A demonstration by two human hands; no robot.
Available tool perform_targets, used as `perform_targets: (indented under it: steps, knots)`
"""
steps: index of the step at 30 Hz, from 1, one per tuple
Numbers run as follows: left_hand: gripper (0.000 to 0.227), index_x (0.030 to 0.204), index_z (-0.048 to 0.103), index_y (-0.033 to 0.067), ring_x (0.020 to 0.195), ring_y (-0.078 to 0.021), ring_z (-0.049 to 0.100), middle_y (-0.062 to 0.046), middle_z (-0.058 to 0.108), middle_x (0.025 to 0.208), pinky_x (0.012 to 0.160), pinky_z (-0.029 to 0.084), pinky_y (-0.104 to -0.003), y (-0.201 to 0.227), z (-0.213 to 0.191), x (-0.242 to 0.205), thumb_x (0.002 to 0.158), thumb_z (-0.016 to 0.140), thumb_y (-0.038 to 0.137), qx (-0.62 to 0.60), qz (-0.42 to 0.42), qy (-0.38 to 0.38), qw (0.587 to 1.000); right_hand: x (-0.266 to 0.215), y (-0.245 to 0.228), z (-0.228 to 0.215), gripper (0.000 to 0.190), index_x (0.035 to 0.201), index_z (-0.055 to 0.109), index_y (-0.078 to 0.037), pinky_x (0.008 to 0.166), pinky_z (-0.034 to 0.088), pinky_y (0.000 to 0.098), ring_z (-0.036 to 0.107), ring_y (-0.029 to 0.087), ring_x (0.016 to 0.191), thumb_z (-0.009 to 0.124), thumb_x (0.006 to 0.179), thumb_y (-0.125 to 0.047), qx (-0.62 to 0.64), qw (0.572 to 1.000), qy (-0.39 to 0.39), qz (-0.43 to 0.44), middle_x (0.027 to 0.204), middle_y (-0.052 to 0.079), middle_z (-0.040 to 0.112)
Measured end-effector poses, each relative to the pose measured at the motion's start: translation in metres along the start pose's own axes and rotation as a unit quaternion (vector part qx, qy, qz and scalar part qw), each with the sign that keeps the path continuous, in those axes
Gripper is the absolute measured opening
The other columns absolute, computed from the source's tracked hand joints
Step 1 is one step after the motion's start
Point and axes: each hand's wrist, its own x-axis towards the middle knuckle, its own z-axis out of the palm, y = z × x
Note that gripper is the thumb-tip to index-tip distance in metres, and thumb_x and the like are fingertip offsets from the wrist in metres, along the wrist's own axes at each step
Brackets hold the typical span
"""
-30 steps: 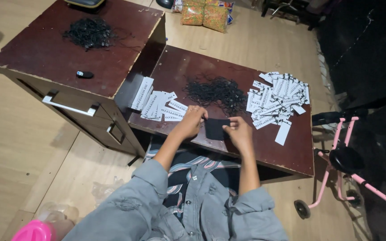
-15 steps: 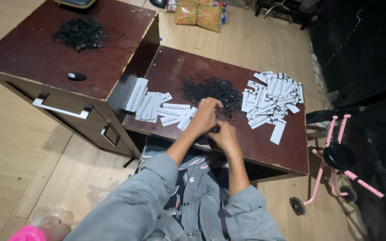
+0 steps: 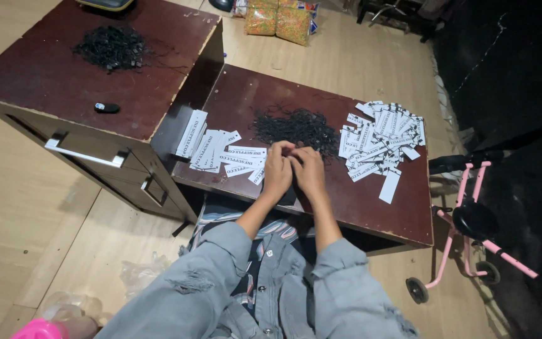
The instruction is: Attaching thin black strings to paper garment labels by threading them through pre-punched holes.
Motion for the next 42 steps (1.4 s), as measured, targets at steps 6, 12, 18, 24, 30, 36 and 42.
perform_targets:
  steps: [6,12,18,24,30,36,42]
  knots:
    - [0.039,0.113,0.057,0.0090,0.110,-0.0326,0.056,-0.008,0.058,0.111,0.099,0.045,-0.043,0.016,-0.009,0.003,0.083,0.042,-0.010,0.008,0.012,0.064,0.998,0.006,0.013,0.039,0.018,0.108,0.078,-0.025,0.099,0.048,0.0417,0.059,0.029,0.112,0.073,0.091,-0.029,-0.055,0.998,-0.006,0.021,0.107,0.003,0.070]
    - [0.026,0.109,0.060,0.0111,0.107,-0.0304,0.059,-0.005,0.060,0.107,0.097,0.046,-0.041,0.022,-0.005,0.011,0.091,0.048,-0.004,0.018,0.032,0.084,0.996,0.010,0.013,0.035,0.021,0.116,0.070,-0.021,0.099,0.046,0.0484,0.055,0.035,0.114,0.062,0.099,-0.030,-0.029,0.995,-0.070,0.062,0.109,0.010,0.067]
    - [0.021,0.119,0.057,0.0099,0.124,-0.0292,0.049,-0.006,0.055,0.122,0.109,0.037,-0.044,0.044,0.013,0.016,0.100,0.049,0.007,0.053,0.071,0.136,0.987,0.006,0.008,0.026,0.009,0.105,0.073,-0.026,0.092,0.055,0.0438,0.071,0.031,0.105,0.066,0.099,-0.029,0.163,0.978,0.061,0.113,0.095,0.007,0.076]
    - [0.024,0.128,0.051,0.0096,0.132,-0.0330,0.038,-0.010,0.042,0.140,0.115,0.025,-0.047,0.028,0.028,0.003,0.105,0.048,0.016,0.036,0.061,0.118,0.990,0.005,0.013,0.003,0.013,0.097,0.077,-0.030,0.084,0.057,0.0366,0.075,0.019,0.093,0.080,0.086,-0.028,0.136,0.966,0.098,0.197,0.093,-0.004,0.079]
    - [0.022,0.125,0.053,0.0090,0.126,-0.0348,0.045,-0.011,0.045,0.133,0.110,0.031,-0.048,0.010,0.017,0.013,0.103,0.050,0.007,0.060,0.054,0.080,0.994,-0.005,0.009,-0.025,0.019,0.099,0.078,-0.025,0.074,0.056,0.0278,0.069,0.008,0.075,0.086,0.084,-0.031,0.162,0.955,0.105,0.224,0.086,-0.006,0.079]
    - [0.028,0.126,0.059,0.0084,0.130,-0.0407,0.043,-0.013,0.049,0.132,0.111,0.032,-0.054,-0.001,0.006,0.014,0.100,0.054,0.002,0.097,0.032,0.011,0.995,-0.015,0.016,-0.008,0.018,0.098,0.079,-0.022,0.076,0.056,0.0334,0.069,0.016,0.078,0.087,0.084,-0.029,0.154,0.958,0.188,0.150,0.084,0.000,0.076]
    - [0.008,0.099,0.070,0.0080,0.129,-0.0347,0.045,-0.008,0.061,0.107,0.113,0.035,-0.048,-0.036,0.019,0.006,0.096,0.067,0.015,0.156,0.038,-0.002,0.987,-0.012,0.010,-0.013,0.014,0.101,0.079,-0.024,0.085,0.052,0.0351,0.067,0.022,0.087,0.083,0.088,-0.027,0.073,0.965,0.226,0.107,0.089,-0.002,0.075]
